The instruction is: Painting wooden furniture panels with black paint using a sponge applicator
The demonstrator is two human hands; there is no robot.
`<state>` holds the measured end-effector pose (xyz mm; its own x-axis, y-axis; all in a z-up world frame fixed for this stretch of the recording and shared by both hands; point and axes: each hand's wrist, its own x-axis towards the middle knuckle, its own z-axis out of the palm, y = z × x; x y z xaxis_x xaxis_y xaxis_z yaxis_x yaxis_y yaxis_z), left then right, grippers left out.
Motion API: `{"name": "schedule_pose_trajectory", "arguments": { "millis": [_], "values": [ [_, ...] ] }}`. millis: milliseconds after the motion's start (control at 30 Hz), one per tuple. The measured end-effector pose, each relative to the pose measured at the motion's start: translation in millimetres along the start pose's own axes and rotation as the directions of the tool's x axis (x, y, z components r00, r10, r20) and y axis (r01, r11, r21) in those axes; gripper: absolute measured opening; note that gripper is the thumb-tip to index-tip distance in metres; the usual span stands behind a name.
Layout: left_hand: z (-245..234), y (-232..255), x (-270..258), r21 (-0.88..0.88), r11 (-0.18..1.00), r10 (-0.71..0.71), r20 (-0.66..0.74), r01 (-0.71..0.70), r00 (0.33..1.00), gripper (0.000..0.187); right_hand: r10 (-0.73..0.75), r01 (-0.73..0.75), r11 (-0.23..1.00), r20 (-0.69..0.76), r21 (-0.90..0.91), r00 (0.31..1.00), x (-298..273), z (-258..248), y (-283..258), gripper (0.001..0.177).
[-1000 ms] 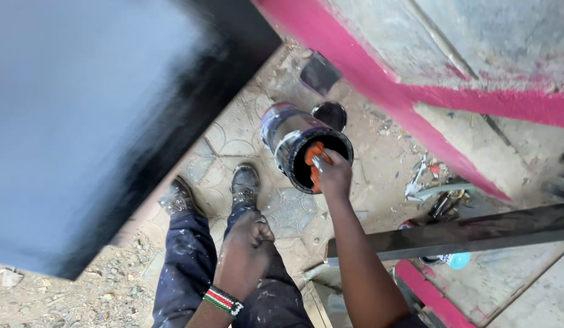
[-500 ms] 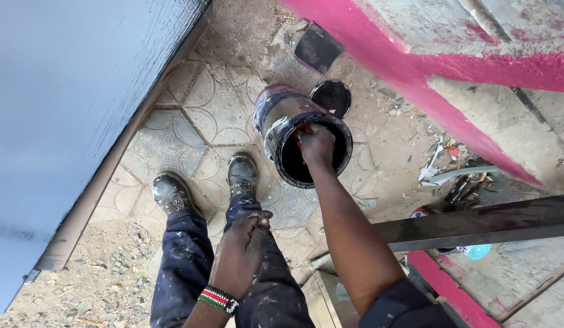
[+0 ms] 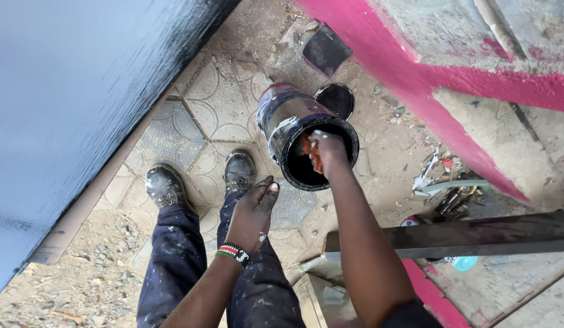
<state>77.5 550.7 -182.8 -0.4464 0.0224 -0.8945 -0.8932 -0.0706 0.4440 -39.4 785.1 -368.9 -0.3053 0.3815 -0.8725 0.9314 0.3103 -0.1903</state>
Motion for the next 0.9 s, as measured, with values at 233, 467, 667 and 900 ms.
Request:
{"name": "schedule_pose_trajectory", "arguments": {
  "millis": [233, 467, 667, 900],
  "values": [
    [17.0, 0.0, 20.3, -0.192, 0.98, 0.039, -0.026, -0.043, 0.999, 0.062, 0.165, -0.229, 0.923, 0.218, 0.311, 0.962, 2.4, -21.1, 2.5, 0.018],
    [17.6, 11.9, 14.9, -0.221, 0.973, 0.058, -0.02, -0.061, 0.998, 0.062, -0.287, 0.24, 0.92, -0.117, -0.309, 0.951, 11.6, 22.9, 15.5, 0.043],
    [18.3, -12.3, 25.1, -0.234, 0.967, 0.098, -0.03, -0.102, 0.995, 0.059, -0.307, 0.282, 0.911, -0.038, -0.301, 0.951, 39.3, 17.7, 18.8, 0.042],
    [23.7, -11.8, 26.5, -0.259, 0.96, 0.094, -0.042, -0.102, 0.995, 0.053, -0.301, 0.291, 0.867, 0.04, -0.405, 0.953, 32.4, 18.9, 18.9, 0.044]
  ]
}}
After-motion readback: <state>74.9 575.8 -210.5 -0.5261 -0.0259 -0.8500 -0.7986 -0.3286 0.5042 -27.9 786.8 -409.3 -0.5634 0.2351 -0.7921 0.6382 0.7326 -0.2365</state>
